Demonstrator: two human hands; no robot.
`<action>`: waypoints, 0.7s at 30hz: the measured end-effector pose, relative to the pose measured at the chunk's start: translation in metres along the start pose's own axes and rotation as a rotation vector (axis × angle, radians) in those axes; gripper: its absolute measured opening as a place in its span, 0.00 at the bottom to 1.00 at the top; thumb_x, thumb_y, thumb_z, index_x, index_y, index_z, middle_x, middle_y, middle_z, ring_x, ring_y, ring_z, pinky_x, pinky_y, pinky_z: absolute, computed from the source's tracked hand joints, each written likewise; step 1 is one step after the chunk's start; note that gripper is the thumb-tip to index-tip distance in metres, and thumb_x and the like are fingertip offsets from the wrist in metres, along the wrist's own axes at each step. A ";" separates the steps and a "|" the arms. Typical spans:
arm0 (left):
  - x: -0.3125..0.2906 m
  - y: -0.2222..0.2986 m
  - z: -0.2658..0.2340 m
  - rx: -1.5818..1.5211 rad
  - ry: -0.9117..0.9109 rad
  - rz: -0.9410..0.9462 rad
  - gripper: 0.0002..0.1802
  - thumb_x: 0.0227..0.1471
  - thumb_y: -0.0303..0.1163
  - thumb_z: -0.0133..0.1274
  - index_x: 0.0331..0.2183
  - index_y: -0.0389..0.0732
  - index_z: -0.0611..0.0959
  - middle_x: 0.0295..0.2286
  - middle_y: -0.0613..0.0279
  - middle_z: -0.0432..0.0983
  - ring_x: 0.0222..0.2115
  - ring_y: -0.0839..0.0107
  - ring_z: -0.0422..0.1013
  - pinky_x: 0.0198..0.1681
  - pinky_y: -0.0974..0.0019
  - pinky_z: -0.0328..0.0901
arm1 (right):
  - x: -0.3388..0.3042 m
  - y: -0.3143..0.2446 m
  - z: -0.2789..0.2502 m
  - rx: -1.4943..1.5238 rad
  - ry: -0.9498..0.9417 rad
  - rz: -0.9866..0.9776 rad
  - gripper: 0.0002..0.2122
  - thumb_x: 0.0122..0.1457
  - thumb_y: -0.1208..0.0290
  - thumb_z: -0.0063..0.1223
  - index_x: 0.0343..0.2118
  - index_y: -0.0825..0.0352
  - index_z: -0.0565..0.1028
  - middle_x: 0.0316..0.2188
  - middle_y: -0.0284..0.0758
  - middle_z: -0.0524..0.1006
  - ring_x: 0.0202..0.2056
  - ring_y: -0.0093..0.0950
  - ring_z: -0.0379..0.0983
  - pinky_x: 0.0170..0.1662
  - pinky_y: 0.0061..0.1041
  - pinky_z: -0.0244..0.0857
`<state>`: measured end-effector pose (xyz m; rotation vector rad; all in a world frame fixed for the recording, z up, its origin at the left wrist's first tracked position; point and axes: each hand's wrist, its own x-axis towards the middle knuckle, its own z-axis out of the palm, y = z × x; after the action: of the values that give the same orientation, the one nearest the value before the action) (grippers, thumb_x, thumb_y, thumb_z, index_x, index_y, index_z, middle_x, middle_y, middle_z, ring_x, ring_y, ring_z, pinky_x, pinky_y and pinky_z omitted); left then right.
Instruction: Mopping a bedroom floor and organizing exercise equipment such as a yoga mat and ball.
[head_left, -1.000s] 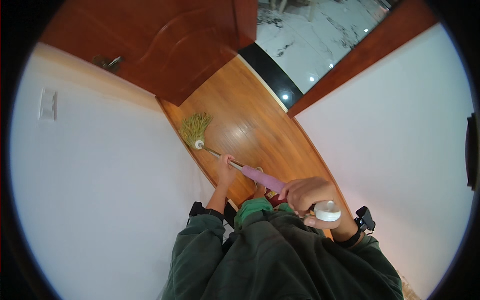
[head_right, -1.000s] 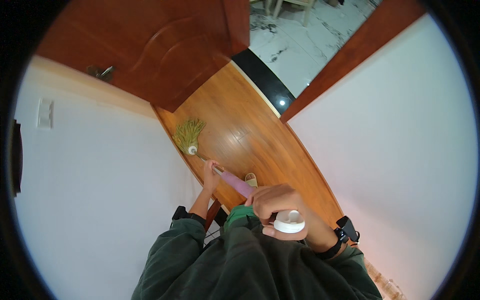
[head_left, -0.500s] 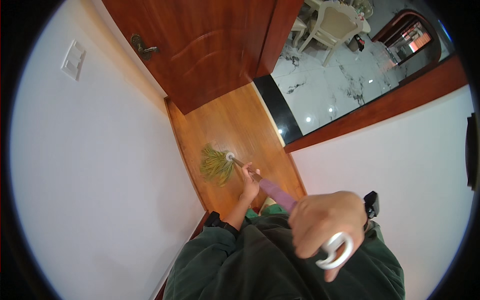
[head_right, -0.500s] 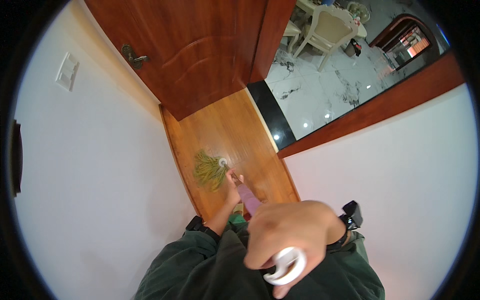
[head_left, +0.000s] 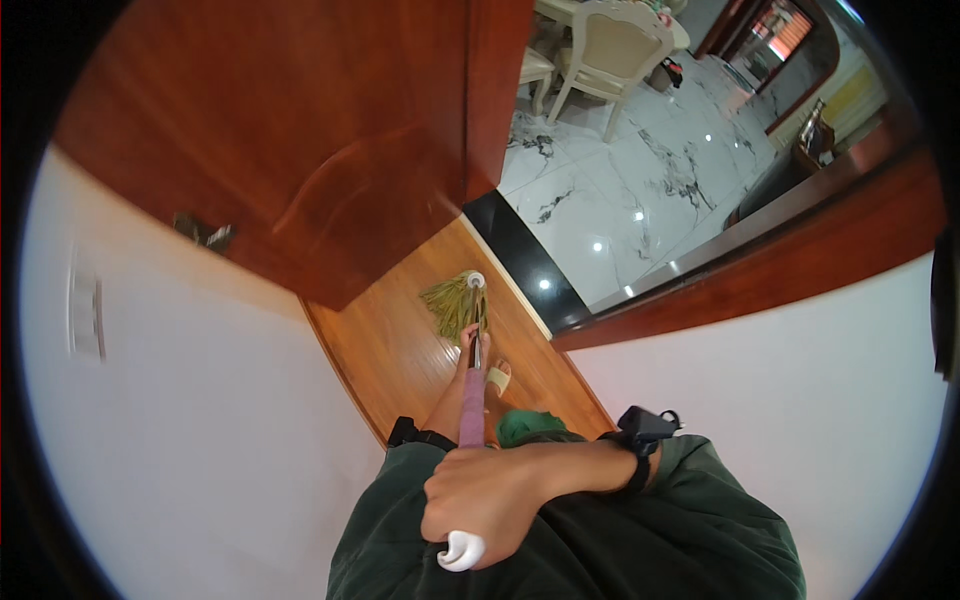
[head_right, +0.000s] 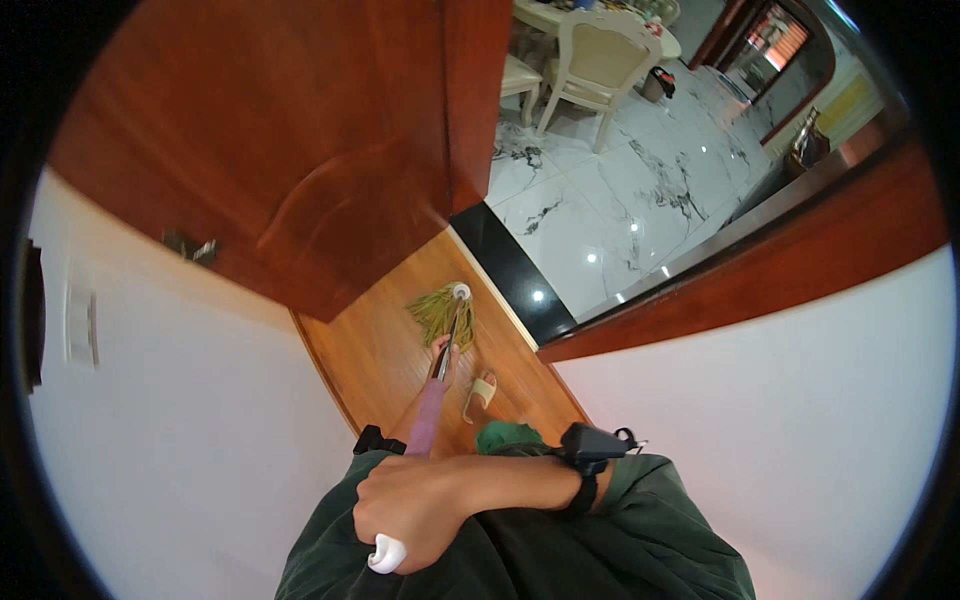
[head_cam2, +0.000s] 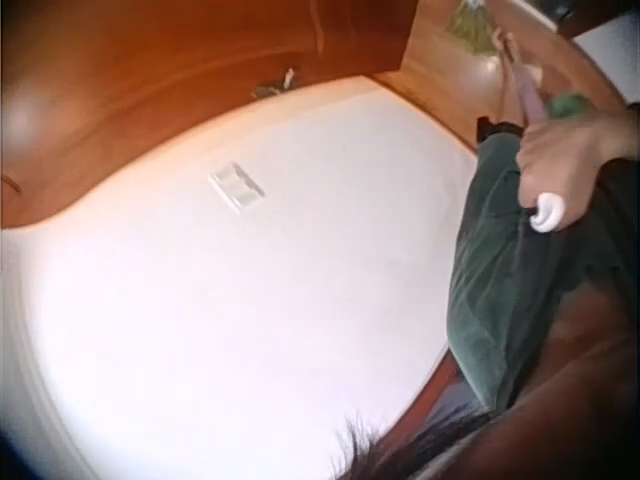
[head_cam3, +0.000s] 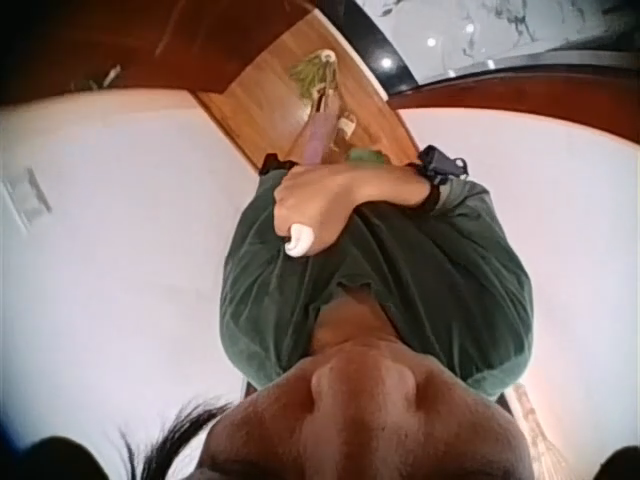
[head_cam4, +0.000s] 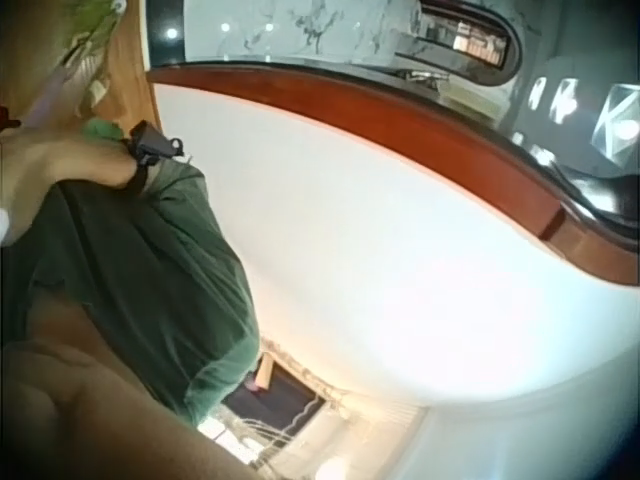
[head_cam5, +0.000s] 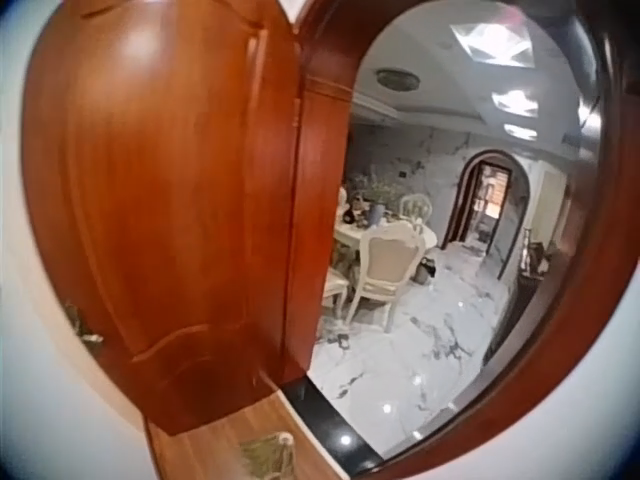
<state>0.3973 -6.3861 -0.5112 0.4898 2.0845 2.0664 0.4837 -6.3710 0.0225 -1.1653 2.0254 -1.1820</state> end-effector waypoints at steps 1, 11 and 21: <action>0.027 0.003 0.004 -0.115 -0.122 -0.126 0.30 0.53 0.43 0.59 0.49 0.33 0.68 0.41 0.58 0.70 0.40 0.69 0.68 0.44 0.63 0.65 | -0.002 0.015 -0.013 0.010 0.047 -0.020 0.12 0.41 0.63 0.57 0.15 0.68 0.72 0.15 0.44 0.73 0.22 0.46 0.72 0.24 0.41 0.63; 0.228 0.003 0.074 -0.071 -0.385 -0.165 0.25 0.54 0.41 0.58 0.48 0.38 0.70 0.38 0.57 0.72 0.40 0.68 0.69 0.46 0.63 0.65 | -0.026 0.110 -0.161 -0.004 0.300 0.111 0.11 0.40 0.64 0.58 0.17 0.68 0.75 0.16 0.44 0.74 0.25 0.46 0.74 0.28 0.41 0.65; 0.405 -0.007 0.214 0.043 -0.531 0.034 0.22 0.55 0.39 0.57 0.48 0.41 0.71 0.37 0.57 0.73 0.40 0.68 0.70 0.45 0.64 0.65 | -0.110 0.221 -0.288 -0.192 0.953 0.045 0.14 0.48 0.65 0.58 0.16 0.62 0.64 0.13 0.34 0.67 0.18 0.37 0.67 0.23 0.33 0.57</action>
<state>0.0922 -6.0464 -0.4788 0.9631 1.8093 1.6655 0.2268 -6.0968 -0.0297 -0.6512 2.8716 -1.7603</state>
